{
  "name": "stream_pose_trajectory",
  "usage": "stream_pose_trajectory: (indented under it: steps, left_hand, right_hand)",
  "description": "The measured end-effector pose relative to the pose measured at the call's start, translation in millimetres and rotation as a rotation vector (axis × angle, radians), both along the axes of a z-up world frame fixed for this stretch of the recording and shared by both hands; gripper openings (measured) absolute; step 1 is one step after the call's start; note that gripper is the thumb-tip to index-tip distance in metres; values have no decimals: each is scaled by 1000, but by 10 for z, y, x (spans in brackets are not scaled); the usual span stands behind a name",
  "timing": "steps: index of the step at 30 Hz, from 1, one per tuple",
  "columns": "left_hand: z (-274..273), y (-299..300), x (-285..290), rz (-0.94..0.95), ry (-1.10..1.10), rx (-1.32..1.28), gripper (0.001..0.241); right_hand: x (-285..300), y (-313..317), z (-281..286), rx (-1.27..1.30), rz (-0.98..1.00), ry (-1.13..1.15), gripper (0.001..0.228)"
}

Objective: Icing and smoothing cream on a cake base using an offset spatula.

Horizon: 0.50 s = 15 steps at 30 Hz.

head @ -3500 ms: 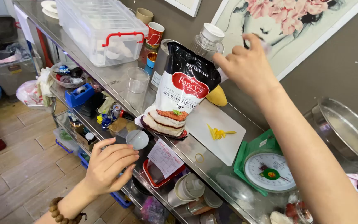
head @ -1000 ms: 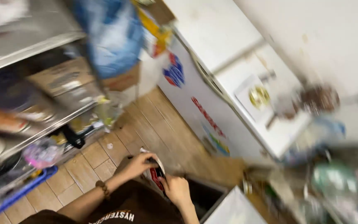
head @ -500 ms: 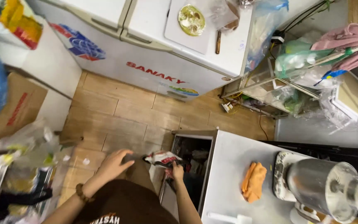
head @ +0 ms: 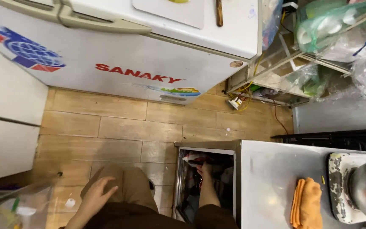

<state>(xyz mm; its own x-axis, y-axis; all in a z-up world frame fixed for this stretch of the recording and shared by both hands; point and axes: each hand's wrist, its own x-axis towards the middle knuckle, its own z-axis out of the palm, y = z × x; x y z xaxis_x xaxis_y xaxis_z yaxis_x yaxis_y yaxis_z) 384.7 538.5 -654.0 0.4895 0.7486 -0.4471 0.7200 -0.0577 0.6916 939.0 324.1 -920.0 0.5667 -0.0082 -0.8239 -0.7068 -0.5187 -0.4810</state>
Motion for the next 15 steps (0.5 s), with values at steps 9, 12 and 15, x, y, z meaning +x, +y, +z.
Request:
stream_pose_trajectory:
  steps: [9, 12, 15]
  left_hand:
    - [42, -85, 123, 53, -13, -10, 54]
    - [487, -245, 111, 123, -122, 85, 46]
    - [1134, -378, 41, 130, 19, 91, 49]
  right_hand:
    - [-239, 463, 160, -214, 243, -439, 50]
    - [-825, 516, 527, -102, 552, -232, 44]
    - [-1771, 413, 818, 24, 1043, 93, 42]
